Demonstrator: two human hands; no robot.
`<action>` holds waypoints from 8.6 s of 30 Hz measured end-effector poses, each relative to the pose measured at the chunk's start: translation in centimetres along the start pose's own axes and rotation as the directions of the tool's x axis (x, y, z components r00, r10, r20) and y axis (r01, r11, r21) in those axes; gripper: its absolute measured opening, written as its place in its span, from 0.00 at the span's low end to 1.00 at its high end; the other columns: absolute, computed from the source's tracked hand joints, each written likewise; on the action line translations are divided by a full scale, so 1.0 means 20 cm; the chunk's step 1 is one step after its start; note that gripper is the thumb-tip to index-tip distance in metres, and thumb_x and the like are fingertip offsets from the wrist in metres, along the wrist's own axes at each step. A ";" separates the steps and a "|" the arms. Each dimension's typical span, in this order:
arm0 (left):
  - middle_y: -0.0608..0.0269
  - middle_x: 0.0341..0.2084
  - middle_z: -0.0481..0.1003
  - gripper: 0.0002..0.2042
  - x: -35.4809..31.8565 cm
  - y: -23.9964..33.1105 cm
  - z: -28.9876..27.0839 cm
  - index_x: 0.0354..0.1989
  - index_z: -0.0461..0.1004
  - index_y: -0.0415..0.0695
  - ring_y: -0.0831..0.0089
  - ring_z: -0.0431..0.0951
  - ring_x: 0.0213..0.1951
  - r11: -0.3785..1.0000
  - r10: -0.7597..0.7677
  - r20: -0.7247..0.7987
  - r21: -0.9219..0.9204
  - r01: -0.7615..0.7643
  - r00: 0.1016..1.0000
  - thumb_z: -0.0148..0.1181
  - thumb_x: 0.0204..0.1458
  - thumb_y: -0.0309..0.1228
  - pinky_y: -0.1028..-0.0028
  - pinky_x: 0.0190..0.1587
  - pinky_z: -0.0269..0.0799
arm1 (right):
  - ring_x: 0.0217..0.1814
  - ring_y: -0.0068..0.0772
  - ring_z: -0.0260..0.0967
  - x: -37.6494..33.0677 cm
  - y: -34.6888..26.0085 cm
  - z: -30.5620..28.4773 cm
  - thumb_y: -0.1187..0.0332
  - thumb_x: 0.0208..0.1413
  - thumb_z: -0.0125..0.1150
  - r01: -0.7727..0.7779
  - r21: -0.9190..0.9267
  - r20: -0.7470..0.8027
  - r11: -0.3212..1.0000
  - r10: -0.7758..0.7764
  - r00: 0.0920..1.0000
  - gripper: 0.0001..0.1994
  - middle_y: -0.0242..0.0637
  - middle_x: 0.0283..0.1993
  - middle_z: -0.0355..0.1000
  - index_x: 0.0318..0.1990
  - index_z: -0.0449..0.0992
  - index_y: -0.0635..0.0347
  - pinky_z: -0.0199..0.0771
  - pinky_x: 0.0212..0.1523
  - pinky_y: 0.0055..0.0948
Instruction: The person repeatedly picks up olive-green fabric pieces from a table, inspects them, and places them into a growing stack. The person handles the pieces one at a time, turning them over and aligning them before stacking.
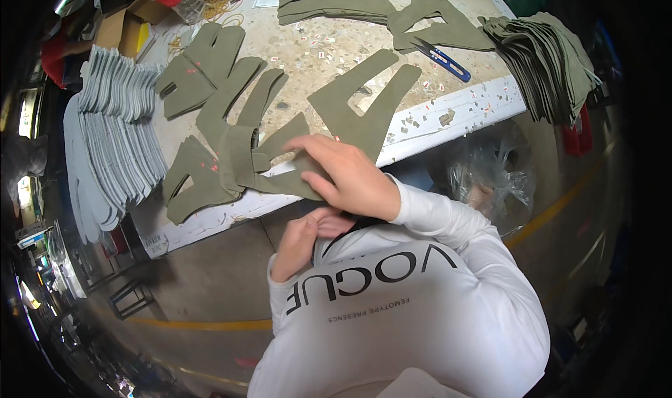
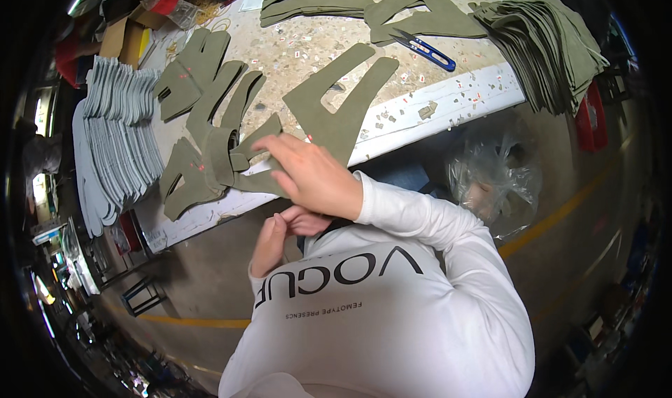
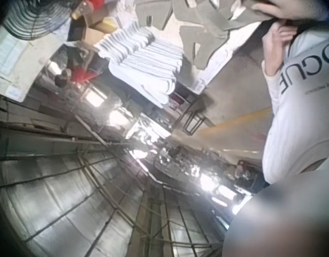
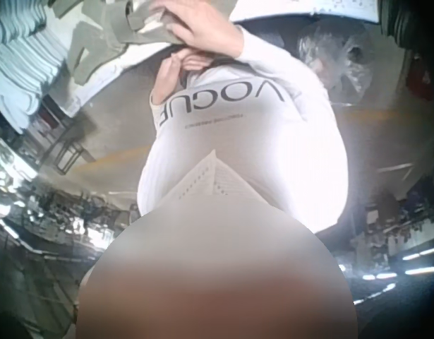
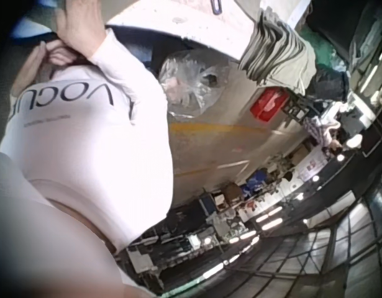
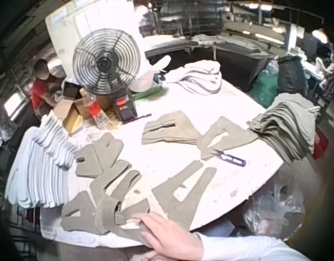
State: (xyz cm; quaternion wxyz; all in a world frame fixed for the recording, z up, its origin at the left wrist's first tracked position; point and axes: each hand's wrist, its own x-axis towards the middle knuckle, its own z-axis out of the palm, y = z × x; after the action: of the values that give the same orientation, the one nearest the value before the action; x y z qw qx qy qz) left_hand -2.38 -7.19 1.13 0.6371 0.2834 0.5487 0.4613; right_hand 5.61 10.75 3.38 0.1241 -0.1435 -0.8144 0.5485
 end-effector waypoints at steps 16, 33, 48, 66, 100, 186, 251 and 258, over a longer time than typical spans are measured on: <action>0.45 0.72 0.37 0.37 0.14 0.24 -0.12 0.73 0.37 0.43 0.48 0.38 0.73 0.120 0.529 -0.437 -0.810 -0.574 0.727 0.44 0.62 0.49 0.44 0.72 0.36 | 0.56 0.29 0.68 -0.09 0.03 -0.08 0.79 0.52 0.61 0.156 0.296 -0.181 0.943 -0.105 0.978 0.29 0.40 0.61 0.66 0.64 0.67 0.61 0.68 0.52 0.22; 0.57 0.39 0.75 0.23 0.16 0.07 0.00 0.51 0.71 0.40 0.70 0.75 0.38 0.565 0.765 -0.568 0.818 0.106 0.305 0.69 0.44 0.24 0.72 0.42 0.71 | 0.55 0.52 0.70 -0.12 0.15 -0.05 0.78 0.49 0.62 0.035 -0.102 -0.181 0.994 -0.053 0.982 0.29 0.48 0.58 0.68 0.62 0.68 0.60 0.69 0.55 0.33; 0.67 0.15 0.73 0.11 0.07 0.05 -0.10 0.30 0.76 0.40 0.81 0.70 0.16 0.819 0.473 -0.833 0.536 0.206 0.285 0.72 0.43 0.30 0.79 0.23 0.66 | 0.44 0.41 0.68 -0.17 0.01 -0.09 0.76 0.48 0.63 0.043 -0.540 -0.173 0.840 -0.162 0.972 0.18 0.41 0.43 0.66 0.50 0.76 0.58 0.72 0.43 0.34; 0.69 0.12 0.72 0.09 0.06 0.03 -0.16 0.25 0.74 0.42 0.83 0.68 0.14 0.881 0.397 -0.873 0.449 0.148 0.284 0.70 0.45 0.29 0.81 0.21 0.64 | 0.51 0.42 0.64 -0.17 0.05 0.05 0.74 0.47 0.64 0.284 -0.408 0.138 0.867 -0.249 0.959 0.25 0.40 0.50 0.64 0.57 0.71 0.59 0.68 0.51 0.38; 0.75 0.14 0.67 0.10 0.06 0.05 -0.14 0.25 0.70 0.40 0.91 0.59 0.17 0.869 0.409 -0.855 0.472 0.150 0.320 0.67 0.51 0.25 0.87 0.21 0.54 | 0.56 0.43 0.63 -0.24 0.16 0.00 0.70 0.47 0.67 0.370 -0.007 0.064 0.929 -0.369 0.927 0.08 0.40 0.50 0.66 0.32 0.73 0.60 0.67 0.54 0.38; 0.54 0.39 0.74 0.13 0.26 0.60 -1.12 0.54 0.64 0.36 0.66 0.80 0.38 0.744 0.593 -0.710 0.304 -0.595 0.379 0.48 0.62 0.21 0.66 0.46 0.83 | 0.34 0.39 0.77 1.33 0.20 -0.05 0.70 0.54 0.59 0.411 0.056 -0.591 0.910 -0.301 0.748 0.09 0.43 0.30 0.76 0.43 0.79 0.50 0.76 0.40 0.32; 0.54 0.38 0.80 0.13 0.27 0.03 0.14 0.41 0.80 0.40 0.61 0.81 0.40 0.596 0.799 -0.523 0.752 -0.279 0.297 0.60 0.47 0.15 0.69 0.43 0.77 | 0.44 0.41 0.67 -0.12 0.12 -0.22 0.76 0.43 0.60 0.056 -0.691 -0.143 0.721 -0.212 0.967 0.28 0.41 0.41 0.64 0.57 0.68 0.57 0.75 0.39 0.34; 0.58 0.41 0.80 0.13 0.30 0.05 0.18 0.41 0.79 0.42 0.60 0.81 0.41 0.435 0.827 -0.267 0.861 -0.263 0.495 0.63 0.45 0.20 0.70 0.44 0.76 | 0.40 0.43 0.73 -0.02 0.18 -0.52 0.79 0.44 0.55 0.153 -0.304 -0.328 0.940 -0.254 0.910 0.24 0.43 0.42 0.74 0.53 0.75 0.52 0.75 0.41 0.30</action>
State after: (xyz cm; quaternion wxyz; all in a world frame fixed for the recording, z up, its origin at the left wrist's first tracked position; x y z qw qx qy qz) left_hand 0.69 -0.73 0.28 0.0185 0.5001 0.7308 0.4641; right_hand 10.01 20.84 3.88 0.3082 -0.1713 -0.8553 0.3797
